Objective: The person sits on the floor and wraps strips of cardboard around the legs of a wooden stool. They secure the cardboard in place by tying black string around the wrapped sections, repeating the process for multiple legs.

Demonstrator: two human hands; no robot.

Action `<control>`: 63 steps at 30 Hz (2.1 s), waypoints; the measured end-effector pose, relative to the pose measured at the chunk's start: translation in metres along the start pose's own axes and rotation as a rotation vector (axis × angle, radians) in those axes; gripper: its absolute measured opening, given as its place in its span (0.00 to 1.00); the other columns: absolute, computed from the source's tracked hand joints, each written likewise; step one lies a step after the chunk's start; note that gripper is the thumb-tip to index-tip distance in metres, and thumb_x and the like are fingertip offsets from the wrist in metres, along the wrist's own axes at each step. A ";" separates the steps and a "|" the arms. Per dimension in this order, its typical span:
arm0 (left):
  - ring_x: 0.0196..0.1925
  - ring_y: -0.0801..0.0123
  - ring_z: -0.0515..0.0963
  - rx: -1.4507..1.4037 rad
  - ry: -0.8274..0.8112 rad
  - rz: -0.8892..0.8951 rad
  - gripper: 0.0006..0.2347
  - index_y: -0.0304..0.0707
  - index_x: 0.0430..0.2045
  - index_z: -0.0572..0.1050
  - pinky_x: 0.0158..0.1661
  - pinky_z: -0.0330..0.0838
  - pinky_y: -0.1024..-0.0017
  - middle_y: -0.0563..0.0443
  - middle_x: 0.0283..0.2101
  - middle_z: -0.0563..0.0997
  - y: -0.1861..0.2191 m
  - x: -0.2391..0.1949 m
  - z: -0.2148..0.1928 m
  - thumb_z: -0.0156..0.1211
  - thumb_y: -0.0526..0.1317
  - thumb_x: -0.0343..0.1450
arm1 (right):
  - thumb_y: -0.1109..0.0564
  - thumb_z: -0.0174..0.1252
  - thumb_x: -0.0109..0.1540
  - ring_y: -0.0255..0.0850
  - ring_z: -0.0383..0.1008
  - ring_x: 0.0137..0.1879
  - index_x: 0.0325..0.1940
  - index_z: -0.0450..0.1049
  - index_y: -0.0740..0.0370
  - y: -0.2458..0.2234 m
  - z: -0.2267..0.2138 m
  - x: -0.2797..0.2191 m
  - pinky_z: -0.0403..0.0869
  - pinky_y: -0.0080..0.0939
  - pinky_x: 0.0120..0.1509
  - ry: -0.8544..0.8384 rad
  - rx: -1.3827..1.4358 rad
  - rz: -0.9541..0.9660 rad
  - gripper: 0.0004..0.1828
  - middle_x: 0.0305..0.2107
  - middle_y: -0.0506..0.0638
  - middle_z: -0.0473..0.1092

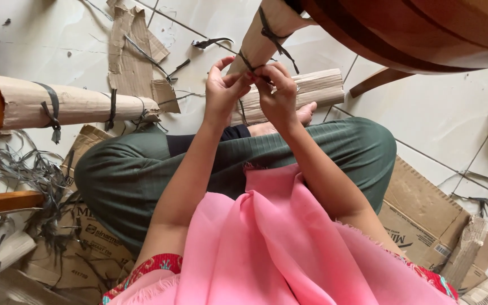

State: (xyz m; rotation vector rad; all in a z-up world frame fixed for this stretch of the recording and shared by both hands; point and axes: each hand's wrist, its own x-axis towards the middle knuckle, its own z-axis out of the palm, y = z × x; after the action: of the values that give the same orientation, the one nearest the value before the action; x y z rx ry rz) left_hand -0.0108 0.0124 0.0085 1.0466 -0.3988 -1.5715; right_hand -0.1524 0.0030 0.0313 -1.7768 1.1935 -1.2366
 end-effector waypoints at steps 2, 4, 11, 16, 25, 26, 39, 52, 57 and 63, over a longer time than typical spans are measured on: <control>0.40 0.66 0.85 -0.018 0.007 0.005 0.34 0.35 0.57 0.61 0.45 0.81 0.70 0.39 0.39 0.85 0.001 0.000 -0.001 0.77 0.40 0.60 | 0.73 0.59 0.63 0.38 0.69 0.36 0.40 0.77 0.65 -0.003 -0.004 0.003 0.70 0.35 0.40 -0.014 -0.003 -0.006 0.07 0.38 0.50 0.72; 0.40 0.65 0.85 -0.035 0.013 0.009 0.34 0.34 0.57 0.60 0.47 0.82 0.70 0.39 0.38 0.85 0.001 0.000 -0.001 0.77 0.38 0.60 | 0.72 0.61 0.63 0.37 0.68 0.36 0.39 0.78 0.65 -0.006 -0.005 0.003 0.70 0.34 0.40 -0.028 -0.005 -0.011 0.07 0.38 0.50 0.72; 0.41 0.67 0.83 0.053 -0.036 0.152 0.25 0.35 0.50 0.58 0.48 0.82 0.70 0.40 0.38 0.83 -0.013 0.008 -0.005 0.70 0.37 0.67 | 0.71 0.66 0.62 0.37 0.74 0.40 0.40 0.80 0.62 -0.011 -0.003 0.001 0.74 0.33 0.43 0.054 0.063 -0.007 0.07 0.36 0.50 0.75; 0.39 0.65 0.82 0.588 0.031 0.517 0.10 0.43 0.37 0.59 0.38 0.76 0.70 0.47 0.33 0.79 0.025 -0.012 0.017 0.56 0.37 0.74 | 0.75 0.64 0.61 0.41 0.76 0.40 0.38 0.78 0.67 -0.007 -0.012 0.006 0.75 0.36 0.41 0.108 -0.050 -0.113 0.08 0.34 0.54 0.75; 0.50 0.62 0.85 0.823 -0.064 0.285 0.08 0.36 0.40 0.66 0.50 0.87 0.77 0.41 0.42 0.84 0.057 -0.027 -0.022 0.60 0.27 0.74 | 0.64 0.67 0.65 0.37 0.79 0.43 0.53 0.78 0.65 0.018 -0.038 -0.009 0.79 0.33 0.48 0.036 0.104 0.112 0.12 0.41 0.53 0.78; 0.51 0.62 0.85 0.904 -0.135 0.327 0.08 0.37 0.43 0.67 0.52 0.82 0.72 0.42 0.44 0.84 0.061 -0.036 -0.033 0.60 0.30 0.75 | 0.62 0.66 0.66 0.35 0.77 0.42 0.51 0.78 0.65 0.019 -0.043 -0.014 0.78 0.31 0.45 0.032 0.111 0.151 0.09 0.39 0.52 0.78; 0.48 0.55 0.85 1.277 -0.126 0.235 0.10 0.46 0.45 0.74 0.50 0.79 0.59 0.48 0.44 0.85 -0.042 -0.034 -0.101 0.65 0.37 0.71 | 0.33 0.67 0.58 0.58 0.79 0.47 0.37 0.83 0.48 0.070 0.030 -0.076 0.74 0.58 0.53 -0.541 -0.806 0.506 0.20 0.36 0.53 0.78; 0.53 0.43 0.81 1.359 -0.205 0.250 0.16 0.43 0.54 0.68 0.53 0.77 0.50 0.40 0.47 0.81 -0.045 -0.028 -0.088 0.62 0.35 0.72 | 0.49 0.65 0.62 0.54 0.79 0.46 0.41 0.77 0.47 0.136 0.049 -0.094 0.79 0.58 0.47 -0.364 -0.392 0.265 0.06 0.32 0.52 0.75; 0.54 0.40 0.80 1.122 -0.251 0.154 0.18 0.42 0.53 0.70 0.54 0.76 0.48 0.36 0.47 0.81 -0.046 -0.031 -0.077 0.55 0.30 0.68 | 0.59 0.58 0.68 0.41 0.82 0.35 0.42 0.74 0.59 0.117 0.053 -0.087 0.80 0.39 0.37 -0.312 0.221 0.379 0.02 0.26 0.54 0.78; 0.44 0.78 0.79 0.729 -0.406 0.053 0.16 0.43 0.43 0.70 0.47 0.76 0.78 0.59 0.38 0.75 -0.053 -0.016 -0.082 0.71 0.31 0.66 | 0.57 0.51 0.72 0.33 0.64 0.28 0.39 0.65 0.56 0.048 0.038 -0.062 0.62 0.29 0.28 -0.222 0.728 0.568 0.07 0.24 0.49 0.68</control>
State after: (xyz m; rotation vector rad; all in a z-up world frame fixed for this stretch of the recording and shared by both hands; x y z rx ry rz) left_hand 0.0211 0.0658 -0.0681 1.2263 -1.3386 -1.6209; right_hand -0.1396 0.0437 -0.0449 -0.9199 0.8670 -0.9276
